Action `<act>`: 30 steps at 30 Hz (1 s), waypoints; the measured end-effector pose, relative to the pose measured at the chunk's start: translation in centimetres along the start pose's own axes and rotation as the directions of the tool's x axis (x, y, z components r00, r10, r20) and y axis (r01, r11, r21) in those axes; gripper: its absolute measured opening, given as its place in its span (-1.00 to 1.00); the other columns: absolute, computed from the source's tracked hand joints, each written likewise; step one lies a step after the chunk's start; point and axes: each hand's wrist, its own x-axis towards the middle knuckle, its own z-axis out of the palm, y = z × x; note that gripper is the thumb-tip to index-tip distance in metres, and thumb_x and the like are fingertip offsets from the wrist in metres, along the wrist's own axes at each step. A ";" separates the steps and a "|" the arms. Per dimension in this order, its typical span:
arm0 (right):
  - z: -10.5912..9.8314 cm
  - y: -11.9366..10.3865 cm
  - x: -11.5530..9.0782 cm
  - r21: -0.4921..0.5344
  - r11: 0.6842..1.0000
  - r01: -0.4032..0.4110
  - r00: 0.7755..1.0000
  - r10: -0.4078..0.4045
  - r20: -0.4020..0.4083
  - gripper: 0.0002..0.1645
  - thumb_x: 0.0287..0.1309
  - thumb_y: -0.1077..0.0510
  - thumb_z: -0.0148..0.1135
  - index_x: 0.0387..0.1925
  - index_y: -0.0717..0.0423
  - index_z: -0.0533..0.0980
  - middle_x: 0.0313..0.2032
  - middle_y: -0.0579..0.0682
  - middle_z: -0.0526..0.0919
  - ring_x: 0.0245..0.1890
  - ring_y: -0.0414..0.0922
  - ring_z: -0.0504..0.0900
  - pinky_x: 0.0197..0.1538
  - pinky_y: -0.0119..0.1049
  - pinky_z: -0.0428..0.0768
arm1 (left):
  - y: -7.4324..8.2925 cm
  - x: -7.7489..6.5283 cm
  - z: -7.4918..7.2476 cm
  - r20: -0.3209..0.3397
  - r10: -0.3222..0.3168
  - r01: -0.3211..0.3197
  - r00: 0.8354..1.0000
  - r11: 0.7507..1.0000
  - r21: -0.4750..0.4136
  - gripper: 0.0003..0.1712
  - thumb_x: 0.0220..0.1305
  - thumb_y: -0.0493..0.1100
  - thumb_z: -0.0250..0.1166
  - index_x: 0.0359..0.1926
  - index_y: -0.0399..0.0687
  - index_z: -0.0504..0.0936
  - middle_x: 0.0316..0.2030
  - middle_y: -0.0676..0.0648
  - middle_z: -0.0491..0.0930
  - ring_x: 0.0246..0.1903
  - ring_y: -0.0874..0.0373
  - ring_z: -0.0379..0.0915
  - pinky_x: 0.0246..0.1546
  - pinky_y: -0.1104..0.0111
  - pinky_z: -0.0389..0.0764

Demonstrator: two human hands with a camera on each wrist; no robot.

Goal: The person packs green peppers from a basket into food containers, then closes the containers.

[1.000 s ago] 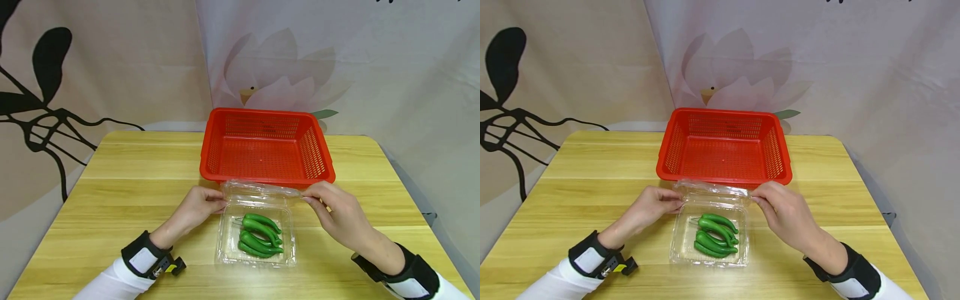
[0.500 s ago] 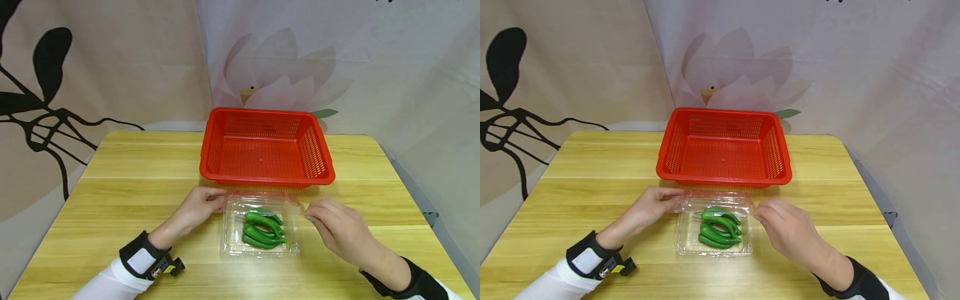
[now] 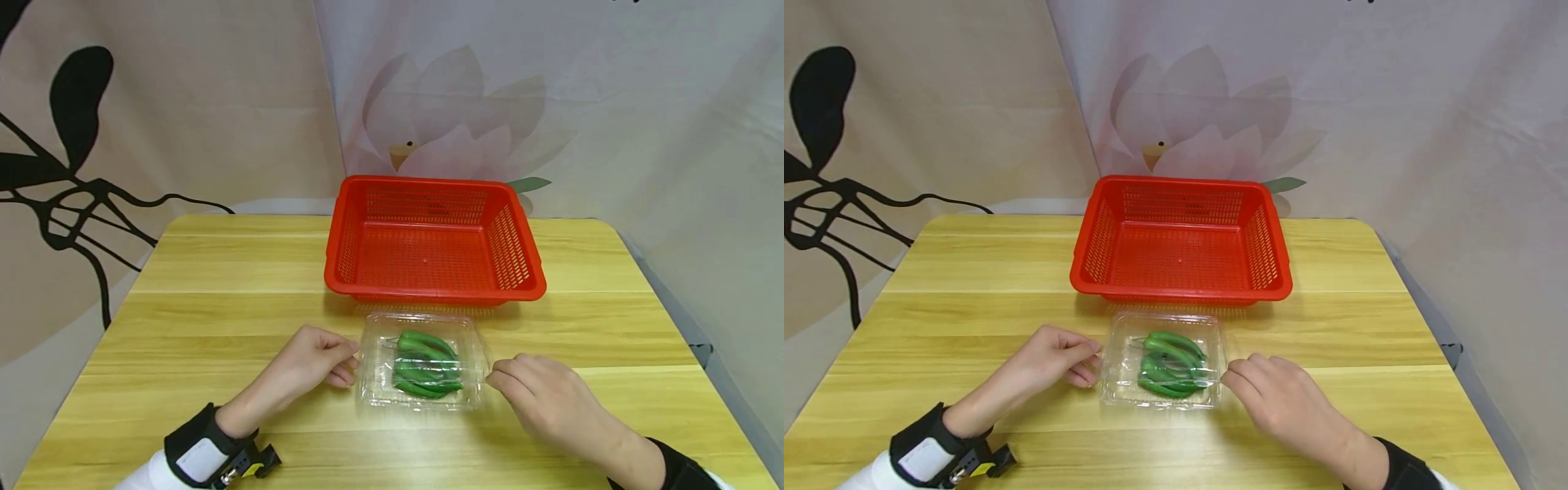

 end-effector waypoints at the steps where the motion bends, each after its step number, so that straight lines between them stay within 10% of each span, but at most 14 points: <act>1: 0.0 -0.1 -0.2 0.000 1.000 -0.002 1.000 0.002 0.012 -0.61 0.56 0.35 -0.15 -0.26 0.21 0.61 -0.30 -0.05 0.66 -0.45 -0.15 0.56 -0.53 -0.43 0.57 | 0.0 -0.2 0.0 0.012 -0.009 0.009 1.000 1.000 0.000 -0.69 0.55 -0.26 0.21 -0.07 -0.54 0.71 -0.31 -0.25 0.73 -0.41 0.03 0.72 -0.27 0.21 0.84; 14: 0.6 -0.8 -1.9 -0.046 0.999 -0.006 0.987 0.014 0.158 -0.54 0.61 0.34 -0.28 -0.19 0.20 0.60 -0.24 -0.03 0.65 -0.39 -0.13 0.53 -0.51 -0.42 0.55 | -1.1 -1.9 0.6 0.063 -0.062 0.063 0.996 0.998 -0.023 -0.53 0.58 -0.06 0.22 -0.06 -0.52 0.68 -0.29 -0.25 0.74 -0.41 -0.02 0.74 -0.31 0.17 0.84; 30: 1.2 -1.3 -3.1 -0.020 0.999 -0.037 0.963 0.042 0.266 -0.50 0.66 0.32 -0.34 -0.13 0.20 0.60 -0.17 -0.02 0.65 -0.30 -0.14 0.58 -0.35 -0.35 0.71 | -1.9 -1.9 1.6 0.198 -0.090 0.109 0.976 0.990 -0.086 -0.74 0.42 -0.26 0.28 -0.15 -0.49 0.69 -0.37 -0.22 0.75 -0.47 0.02 0.74 -0.36 0.17 0.84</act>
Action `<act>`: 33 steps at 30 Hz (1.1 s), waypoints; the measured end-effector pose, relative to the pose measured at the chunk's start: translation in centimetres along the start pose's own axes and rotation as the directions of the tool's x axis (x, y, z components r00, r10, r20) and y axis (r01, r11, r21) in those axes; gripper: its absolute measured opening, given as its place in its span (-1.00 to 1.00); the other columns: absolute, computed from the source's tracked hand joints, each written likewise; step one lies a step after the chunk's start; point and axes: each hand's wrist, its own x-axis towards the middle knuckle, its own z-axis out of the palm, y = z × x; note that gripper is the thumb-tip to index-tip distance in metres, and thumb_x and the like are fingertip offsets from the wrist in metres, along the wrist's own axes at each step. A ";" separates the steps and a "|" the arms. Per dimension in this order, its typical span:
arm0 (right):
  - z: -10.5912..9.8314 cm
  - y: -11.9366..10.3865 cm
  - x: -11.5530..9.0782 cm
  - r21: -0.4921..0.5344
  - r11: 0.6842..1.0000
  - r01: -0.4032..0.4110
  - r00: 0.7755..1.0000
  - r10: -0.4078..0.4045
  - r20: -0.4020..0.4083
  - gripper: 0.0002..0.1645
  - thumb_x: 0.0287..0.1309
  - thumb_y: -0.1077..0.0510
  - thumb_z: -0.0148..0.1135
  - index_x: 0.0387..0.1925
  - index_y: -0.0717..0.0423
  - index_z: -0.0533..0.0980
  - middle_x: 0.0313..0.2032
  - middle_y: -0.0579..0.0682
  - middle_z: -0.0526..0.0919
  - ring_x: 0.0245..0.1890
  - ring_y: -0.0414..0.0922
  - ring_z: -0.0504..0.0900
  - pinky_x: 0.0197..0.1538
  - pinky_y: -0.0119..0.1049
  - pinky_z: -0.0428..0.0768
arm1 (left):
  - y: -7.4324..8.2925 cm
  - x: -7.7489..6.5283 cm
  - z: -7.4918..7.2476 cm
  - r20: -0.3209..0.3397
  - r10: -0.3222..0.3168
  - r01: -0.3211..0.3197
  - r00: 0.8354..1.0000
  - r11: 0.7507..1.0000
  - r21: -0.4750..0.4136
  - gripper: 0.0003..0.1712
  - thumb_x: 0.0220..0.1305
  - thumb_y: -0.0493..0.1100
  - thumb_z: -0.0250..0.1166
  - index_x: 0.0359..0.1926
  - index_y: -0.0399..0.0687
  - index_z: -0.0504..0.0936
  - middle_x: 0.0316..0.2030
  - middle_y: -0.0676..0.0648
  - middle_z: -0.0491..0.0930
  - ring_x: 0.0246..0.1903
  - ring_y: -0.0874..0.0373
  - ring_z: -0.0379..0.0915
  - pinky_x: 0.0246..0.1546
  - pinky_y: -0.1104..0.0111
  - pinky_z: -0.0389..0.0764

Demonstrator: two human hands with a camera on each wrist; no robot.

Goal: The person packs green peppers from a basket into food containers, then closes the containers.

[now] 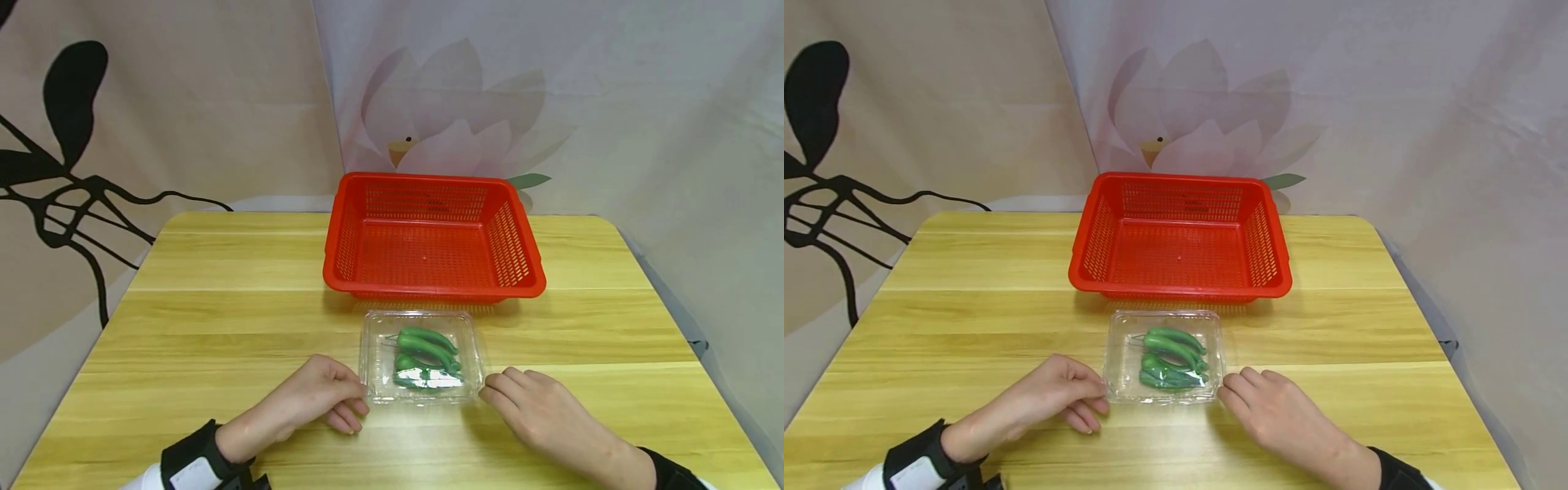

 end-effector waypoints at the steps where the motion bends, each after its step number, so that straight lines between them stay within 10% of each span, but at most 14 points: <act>1: 0.1 0.0 -0.1 0.004 1.000 -0.004 1.000 0.004 0.000 -0.50 0.66 0.32 -0.34 -0.13 0.19 0.60 -0.17 -0.03 0.65 -0.30 -0.14 0.58 -0.34 -0.34 0.71 | 0.0 0.1 0.0 0.006 -0.005 0.005 1.000 1.000 -0.009 -0.75 0.43 -0.26 0.28 -0.18 -0.48 0.69 -0.39 -0.21 0.74 -0.48 0.04 0.74 -0.36 0.18 0.84; 6: 0.4 -0.2 -0.2 0.162 0.981 -0.108 0.993 0.114 -0.027 -0.61 0.68 0.17 -0.15 -0.15 0.12 0.62 -0.17 -0.11 0.64 -0.26 -0.21 0.63 -0.25 -0.40 0.72 | 0.0 0.5 0.0 0.038 -0.009 0.011 0.999 0.999 -0.037 -0.76 0.45 -0.27 0.26 -0.25 -0.46 0.65 -0.46 -0.17 0.71 -0.51 0.08 0.71 -0.39 0.23 0.83; 10: 0.5 -0.4 -0.4 0.425 0.847 -0.319 0.931 0.365 -0.030 -0.93 0.46 0.25 0.27 -0.19 0.06 0.65 -0.22 -0.17 0.69 -0.31 -0.32 0.64 -0.27 -0.56 0.66 | 0.0 0.6 0.1 0.052 -0.010 0.012 0.999 0.999 -0.049 -0.77 0.45 -0.27 0.26 -0.26 -0.45 0.64 -0.47 -0.17 0.71 -0.52 0.08 0.71 -0.40 0.25 0.83; 15: -0.1 -0.2 -0.3 0.554 0.540 -0.634 0.719 0.674 0.166 -0.85 0.25 0.33 0.45 -0.27 0.00 0.72 -0.36 -0.20 0.72 -0.51 -0.37 0.55 -0.51 -0.49 0.59 | 0.0 0.8 0.2 0.051 -0.010 0.013 0.999 0.999 -0.052 -0.78 0.45 -0.28 0.26 -0.27 -0.44 0.64 -0.47 -0.16 0.71 -0.52 0.09 0.70 -0.41 0.26 0.83; 20: -0.6 0.4 -0.3 0.556 0.243 -0.795 0.538 0.707 0.459 -0.89 0.35 0.12 0.42 -0.28 0.06 0.75 -0.49 -0.11 0.69 -0.59 -0.32 0.50 -0.60 -0.41 0.53 | -0.1 0.9 0.3 0.048 -0.009 0.012 0.999 0.999 -0.048 -0.78 0.44 -0.28 0.25 -0.28 -0.43 0.64 -0.48 -0.16 0.70 -0.53 0.08 0.70 -0.40 0.24 0.83; 24: -0.5 0.5 -0.2 0.547 0.124 -0.828 0.490 0.635 0.597 -0.80 0.37 0.08 0.39 -0.24 0.15 0.76 -0.58 -0.01 0.64 -0.69 -0.30 0.43 -0.70 -0.44 0.42 | -0.1 0.9 0.3 0.043 -0.013 0.014 0.999 0.999 -0.040 -0.78 0.45 -0.28 0.25 -0.28 -0.43 0.64 -0.48 -0.16 0.70 -0.53 0.08 0.70 -0.40 0.23 0.83; 33: -0.2 0.5 0.2 0.540 -0.019 -0.841 0.441 0.553 0.707 -0.67 0.43 0.03 0.32 -0.29 0.24 0.71 -0.58 0.05 0.60 -0.68 -0.23 0.46 -0.66 -0.36 0.55 | -0.2 1.1 0.4 0.042 -0.008 0.009 0.999 1.000 -0.024 -0.78 0.44 -0.28 0.26 -0.30 -0.43 0.66 -0.47 -0.15 0.70 -0.53 0.09 0.70 -0.41 0.25 0.83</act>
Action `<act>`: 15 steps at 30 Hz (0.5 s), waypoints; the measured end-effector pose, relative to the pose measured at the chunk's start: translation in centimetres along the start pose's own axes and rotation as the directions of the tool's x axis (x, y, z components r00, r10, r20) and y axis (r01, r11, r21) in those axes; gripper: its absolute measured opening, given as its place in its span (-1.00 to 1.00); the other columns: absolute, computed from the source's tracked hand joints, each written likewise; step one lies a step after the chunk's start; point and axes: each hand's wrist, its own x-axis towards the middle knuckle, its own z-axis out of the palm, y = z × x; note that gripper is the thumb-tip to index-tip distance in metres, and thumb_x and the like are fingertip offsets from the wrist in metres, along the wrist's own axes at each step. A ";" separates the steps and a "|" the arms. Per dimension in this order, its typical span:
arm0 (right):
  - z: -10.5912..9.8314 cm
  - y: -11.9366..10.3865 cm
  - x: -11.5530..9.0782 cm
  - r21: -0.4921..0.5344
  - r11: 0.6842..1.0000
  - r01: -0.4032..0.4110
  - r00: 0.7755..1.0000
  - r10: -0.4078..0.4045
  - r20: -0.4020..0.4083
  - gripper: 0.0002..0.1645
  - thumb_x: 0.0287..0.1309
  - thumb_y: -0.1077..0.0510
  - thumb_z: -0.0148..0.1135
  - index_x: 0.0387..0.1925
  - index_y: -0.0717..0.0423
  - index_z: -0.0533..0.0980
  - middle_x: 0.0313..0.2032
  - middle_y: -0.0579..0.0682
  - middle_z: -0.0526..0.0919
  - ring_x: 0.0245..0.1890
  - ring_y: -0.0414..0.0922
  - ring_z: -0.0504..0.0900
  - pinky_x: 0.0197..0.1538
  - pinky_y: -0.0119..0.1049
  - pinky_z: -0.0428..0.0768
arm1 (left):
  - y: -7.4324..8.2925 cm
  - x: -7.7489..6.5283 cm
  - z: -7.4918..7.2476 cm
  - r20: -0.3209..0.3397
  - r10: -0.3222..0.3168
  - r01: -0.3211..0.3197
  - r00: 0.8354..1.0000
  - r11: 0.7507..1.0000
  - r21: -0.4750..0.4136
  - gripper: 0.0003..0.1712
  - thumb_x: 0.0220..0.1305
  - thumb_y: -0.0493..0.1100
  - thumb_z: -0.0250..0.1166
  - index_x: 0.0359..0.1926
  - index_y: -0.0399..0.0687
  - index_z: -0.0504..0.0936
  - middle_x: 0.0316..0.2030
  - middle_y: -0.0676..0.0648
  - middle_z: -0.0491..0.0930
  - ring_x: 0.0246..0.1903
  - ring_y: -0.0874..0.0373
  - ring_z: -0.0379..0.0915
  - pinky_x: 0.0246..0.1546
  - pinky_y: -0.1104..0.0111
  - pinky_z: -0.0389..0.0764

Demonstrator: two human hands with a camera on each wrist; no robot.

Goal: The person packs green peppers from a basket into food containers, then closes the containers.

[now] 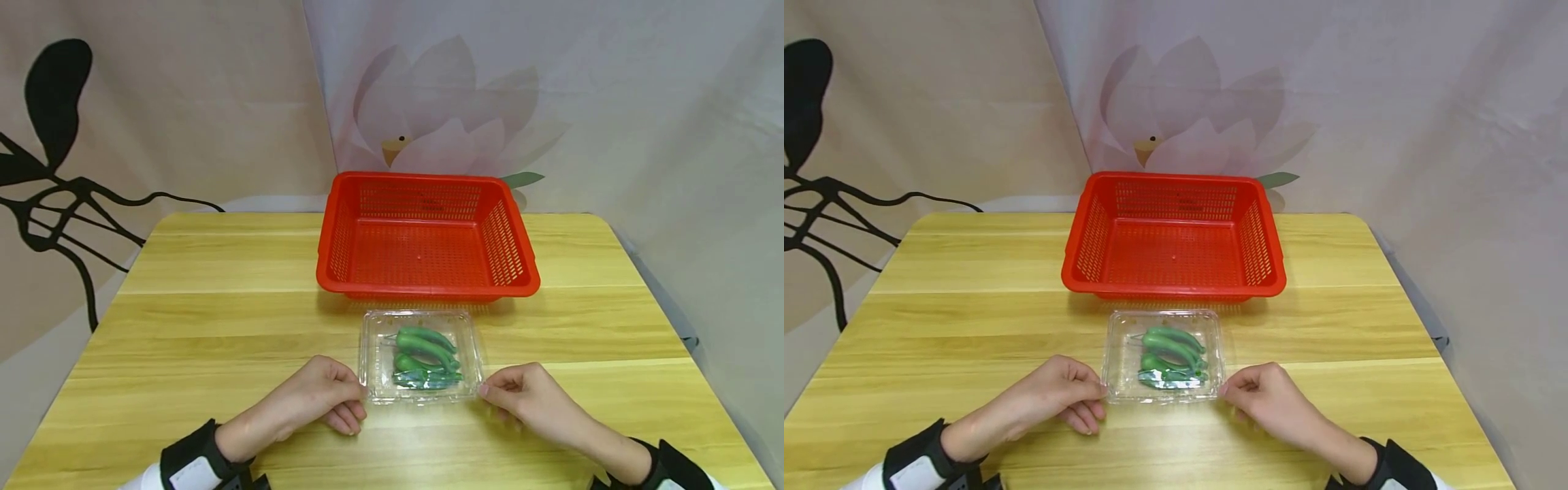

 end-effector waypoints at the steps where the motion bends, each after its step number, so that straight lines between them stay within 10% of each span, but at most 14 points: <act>1: 0.0 0.0 0.0 0.019 1.000 -0.010 1.000 0.010 0.013 -0.66 0.44 0.04 0.32 -0.30 0.26 0.70 -0.59 0.05 0.59 -0.69 -0.22 0.46 -0.67 -0.34 0.56 | 0.0 0.0 0.0 0.000 0.001 -0.001 1.000 1.000 0.000 -0.78 0.44 -0.28 0.26 -0.29 -0.43 0.66 -0.48 -0.15 0.70 -0.53 0.09 0.70 -0.41 0.25 0.83; 15: 0.0 0.8 0.6 0.243 0.967 -0.075 0.989 0.042 0.139 -0.68 0.48 0.18 0.21 -0.27 0.44 0.59 -0.44 0.05 0.66 -0.60 -0.23 0.54 -0.62 -0.46 0.56 | 0.4 -0.3 0.0 0.010 0.008 -0.008 1.000 1.000 0.013 -0.76 0.42 -0.28 0.28 -0.30 -0.46 0.66 -0.48 -0.16 0.71 -0.52 0.10 0.70 -0.41 0.28 0.82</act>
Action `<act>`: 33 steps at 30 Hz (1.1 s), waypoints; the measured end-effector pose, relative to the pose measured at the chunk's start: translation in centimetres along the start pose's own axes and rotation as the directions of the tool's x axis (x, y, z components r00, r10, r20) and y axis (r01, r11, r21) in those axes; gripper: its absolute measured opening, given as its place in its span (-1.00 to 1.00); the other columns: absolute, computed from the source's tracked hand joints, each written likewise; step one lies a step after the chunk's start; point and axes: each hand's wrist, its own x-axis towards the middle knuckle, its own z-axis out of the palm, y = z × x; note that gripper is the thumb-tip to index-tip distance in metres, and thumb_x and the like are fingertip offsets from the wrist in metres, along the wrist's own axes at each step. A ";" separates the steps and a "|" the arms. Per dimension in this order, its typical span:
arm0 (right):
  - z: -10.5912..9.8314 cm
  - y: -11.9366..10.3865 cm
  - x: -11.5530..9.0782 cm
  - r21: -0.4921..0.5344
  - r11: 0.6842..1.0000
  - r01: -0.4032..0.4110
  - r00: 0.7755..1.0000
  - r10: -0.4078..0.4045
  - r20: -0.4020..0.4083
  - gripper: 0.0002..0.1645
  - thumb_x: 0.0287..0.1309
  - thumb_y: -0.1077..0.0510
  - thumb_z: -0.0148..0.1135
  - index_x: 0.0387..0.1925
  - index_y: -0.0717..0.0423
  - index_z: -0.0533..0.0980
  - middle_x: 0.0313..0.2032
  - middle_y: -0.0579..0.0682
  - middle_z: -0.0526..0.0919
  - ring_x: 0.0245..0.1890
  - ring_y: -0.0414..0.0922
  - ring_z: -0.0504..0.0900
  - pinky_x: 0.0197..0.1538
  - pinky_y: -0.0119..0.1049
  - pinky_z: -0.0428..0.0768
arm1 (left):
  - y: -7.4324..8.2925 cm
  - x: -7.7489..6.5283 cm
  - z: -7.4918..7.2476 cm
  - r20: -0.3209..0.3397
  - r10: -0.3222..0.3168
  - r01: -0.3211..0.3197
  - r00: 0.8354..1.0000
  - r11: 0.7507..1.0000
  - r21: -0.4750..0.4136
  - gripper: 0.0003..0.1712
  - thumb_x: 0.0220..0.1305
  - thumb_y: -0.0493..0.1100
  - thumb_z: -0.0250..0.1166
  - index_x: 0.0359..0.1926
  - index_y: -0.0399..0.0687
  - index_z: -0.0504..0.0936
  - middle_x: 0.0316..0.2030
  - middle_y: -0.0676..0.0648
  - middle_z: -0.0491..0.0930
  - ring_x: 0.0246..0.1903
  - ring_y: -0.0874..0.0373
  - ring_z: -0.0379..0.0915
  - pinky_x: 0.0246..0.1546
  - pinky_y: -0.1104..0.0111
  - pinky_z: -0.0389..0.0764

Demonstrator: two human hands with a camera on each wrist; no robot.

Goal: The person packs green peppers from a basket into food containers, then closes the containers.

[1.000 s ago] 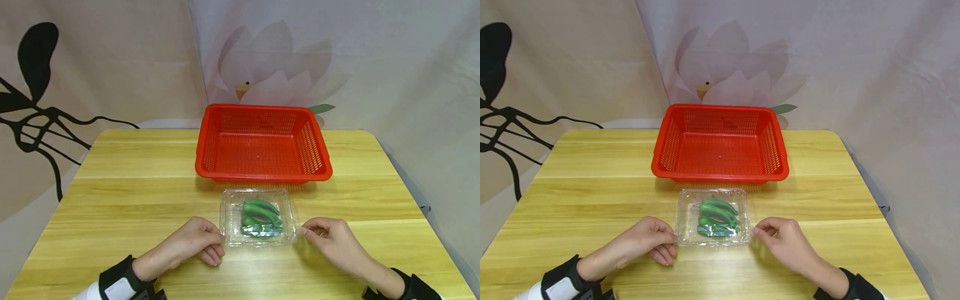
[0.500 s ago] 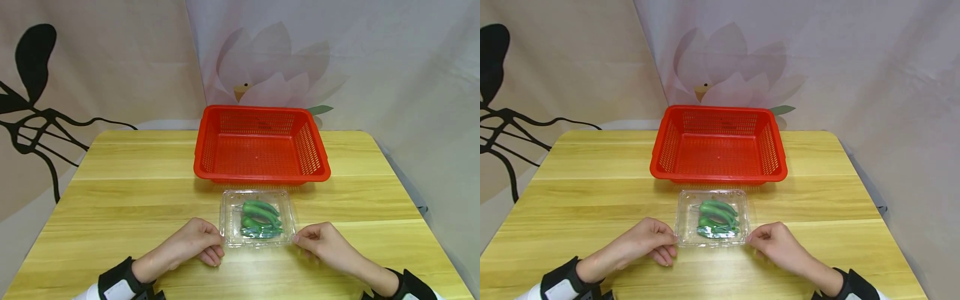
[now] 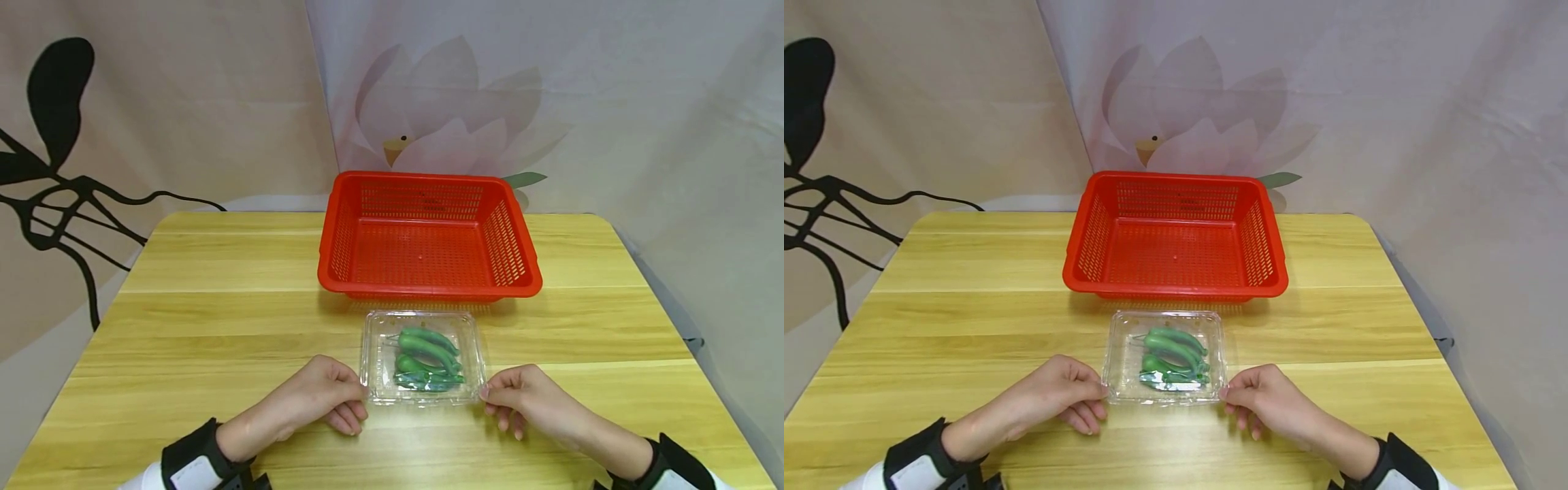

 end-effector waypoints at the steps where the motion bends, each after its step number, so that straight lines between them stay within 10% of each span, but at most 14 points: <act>1: 0.0 0.0 0.0 0.005 1.000 -0.001 1.000 0.001 0.004 -0.68 0.48 0.19 0.21 -0.28 0.44 0.59 -0.44 0.05 0.65 -0.60 -0.23 0.54 -0.62 -0.46 0.55 | 0.0 0.0 0.0 -0.002 -0.003 0.003 1.000 1.000 -0.001 -0.76 0.41 -0.28 0.28 -0.30 -0.46 0.66 -0.48 -0.16 0.71 -0.52 0.10 0.70 -0.41 0.28 0.82; 33: 0.0 -0.1 -0.3 0.032 0.999 -0.018 0.999 0.017 0.031 -0.67 0.45 0.16 0.24 -0.30 0.41 0.57 -0.46 0.06 0.65 -0.61 -0.23 0.54 -0.59 -0.48 0.57 | -0.3 0.4 0.1 0.032 -0.003 0.004 0.999 1.000 -0.028 -0.78 0.42 -0.31 0.27 -0.30 -0.47 0.65 -0.50 -0.15 0.70 -0.52 0.11 0.70 -0.41 0.28 0.82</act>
